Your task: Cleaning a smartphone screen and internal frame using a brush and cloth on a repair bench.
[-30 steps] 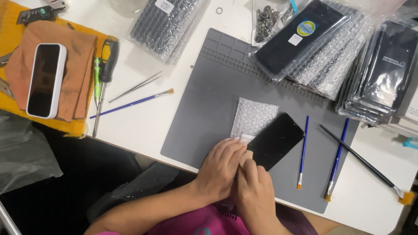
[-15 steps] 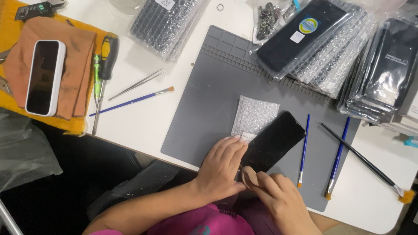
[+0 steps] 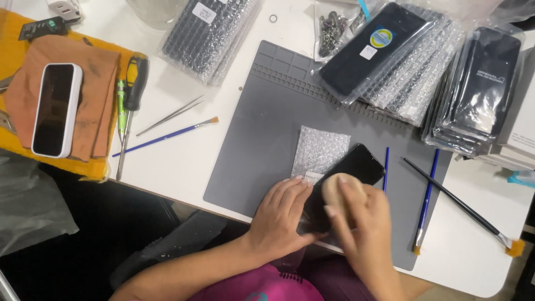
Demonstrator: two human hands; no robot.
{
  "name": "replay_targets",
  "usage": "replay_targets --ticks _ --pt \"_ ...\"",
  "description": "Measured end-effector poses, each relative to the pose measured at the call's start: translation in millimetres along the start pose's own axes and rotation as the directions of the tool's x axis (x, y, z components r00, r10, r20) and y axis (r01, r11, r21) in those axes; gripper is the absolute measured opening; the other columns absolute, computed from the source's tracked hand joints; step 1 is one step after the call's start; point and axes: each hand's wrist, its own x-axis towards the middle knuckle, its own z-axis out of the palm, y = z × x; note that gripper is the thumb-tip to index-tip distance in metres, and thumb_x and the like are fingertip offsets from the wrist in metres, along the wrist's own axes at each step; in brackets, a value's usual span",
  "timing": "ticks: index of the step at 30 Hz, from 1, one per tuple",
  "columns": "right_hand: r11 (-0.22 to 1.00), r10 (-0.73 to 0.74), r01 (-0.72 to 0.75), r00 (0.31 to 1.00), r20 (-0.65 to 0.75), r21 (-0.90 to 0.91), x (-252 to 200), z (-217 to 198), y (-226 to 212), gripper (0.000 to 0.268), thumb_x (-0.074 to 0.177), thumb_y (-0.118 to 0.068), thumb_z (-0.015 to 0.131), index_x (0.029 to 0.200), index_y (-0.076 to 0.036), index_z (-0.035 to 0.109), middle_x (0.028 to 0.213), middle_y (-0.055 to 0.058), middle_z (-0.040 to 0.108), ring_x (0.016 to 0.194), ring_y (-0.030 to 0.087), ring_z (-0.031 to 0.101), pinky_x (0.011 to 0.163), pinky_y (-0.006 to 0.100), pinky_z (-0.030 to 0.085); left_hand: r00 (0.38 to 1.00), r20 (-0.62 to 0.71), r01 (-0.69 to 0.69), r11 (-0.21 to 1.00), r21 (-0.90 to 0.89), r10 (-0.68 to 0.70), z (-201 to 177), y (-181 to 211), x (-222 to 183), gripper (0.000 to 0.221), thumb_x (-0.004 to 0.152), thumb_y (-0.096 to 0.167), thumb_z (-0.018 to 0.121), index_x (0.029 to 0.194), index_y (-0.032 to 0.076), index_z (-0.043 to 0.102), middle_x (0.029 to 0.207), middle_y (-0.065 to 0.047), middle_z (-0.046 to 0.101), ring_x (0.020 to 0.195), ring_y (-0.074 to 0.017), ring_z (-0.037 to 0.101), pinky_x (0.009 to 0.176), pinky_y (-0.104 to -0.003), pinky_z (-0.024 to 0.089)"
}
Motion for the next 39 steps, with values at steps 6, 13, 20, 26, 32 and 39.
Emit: replay_targets --ticks 6,13,20,26,32,39 --pt "0.972 -0.052 0.064 0.997 0.056 -0.225 -32.2 42.1 25.3 0.058 0.099 -0.022 0.074 0.153 -0.013 0.053 0.120 0.023 0.056 0.086 0.040 0.055 0.076 0.047 0.051 0.998 0.056 0.016 1.000 -0.010 -0.015 0.8 -2.6 -1.8 0.085 0.074 0.045 0.091 0.131 -0.011 0.061 0.131 -0.021 0.063 0.132 -0.0384 0.058 0.117 -0.051 0.047" --pt "0.941 -0.293 0.328 0.914 0.282 -0.086 16.9 12.8 49.1 0.031 0.101 -0.024 0.069 0.130 -0.014 0.065 0.097 0.006 0.054 0.074 0.027 0.048 0.069 0.039 0.046 0.998 0.053 0.013 1.000 0.019 -0.014 -6.0 2.4 3.7 0.084 0.082 0.053 0.089 0.131 -0.008 0.060 0.128 -0.019 0.063 0.128 -0.0359 0.061 0.115 -0.050 0.049" --pt "0.905 -0.391 0.405 0.912 0.120 -0.129 21.5 23.5 52.9 0.024 0.103 -0.034 0.067 0.115 -0.012 0.066 0.081 0.003 0.046 0.065 0.025 0.042 0.060 0.040 0.036 0.999 0.038 -0.009 0.998 0.060 0.007 -5.6 3.2 3.1 0.083 0.086 0.056 0.084 0.132 -0.008 0.060 0.130 -0.019 0.064 0.128 -0.0359 0.061 0.111 -0.050 0.050" --pt "0.950 -0.030 -0.063 0.957 -0.288 -0.306 -14.3 54.7 20.3 0.016 0.101 -0.029 0.077 0.108 -0.015 0.074 0.073 0.003 0.047 0.063 0.023 0.046 0.059 0.037 0.037 1.000 0.029 -0.004 0.998 0.068 0.002 -0.5 1.6 0.0 0.082 0.084 0.055 0.083 0.129 -0.009 0.060 0.129 -0.019 0.063 0.130 -0.0371 0.060 0.111 -0.050 0.049" --pt "0.856 0.513 -0.443 0.792 -0.332 0.265 -20.7 23.2 -14.8 0.019 0.100 -0.010 0.072 0.118 -0.008 0.079 0.096 0.008 0.071 0.081 0.012 0.061 0.076 0.024 0.047 0.999 0.043 -0.033 0.997 0.075 0.029 -2.8 0.1 1.8 0.085 0.087 0.056 0.080 0.136 -0.009 0.057 0.134 -0.021 0.062 0.132 -0.0389 0.059 0.113 -0.051 0.048" --pt "0.986 0.079 -0.090 0.994 -0.079 -0.140 -30.5 5.5 17.6 0.103 0.067 -0.057 0.091 0.153 -0.017 0.050 0.158 0.030 0.045 0.140 0.047 0.049 0.115 0.055 0.040 0.997 0.066 -0.038 0.994 0.098 0.032 1.3 -0.3 -4.2 0.093 0.079 0.058 0.087 0.136 -0.008 0.057 0.137 -0.020 0.061 0.135 -0.0381 0.057 0.115 -0.051 0.047"
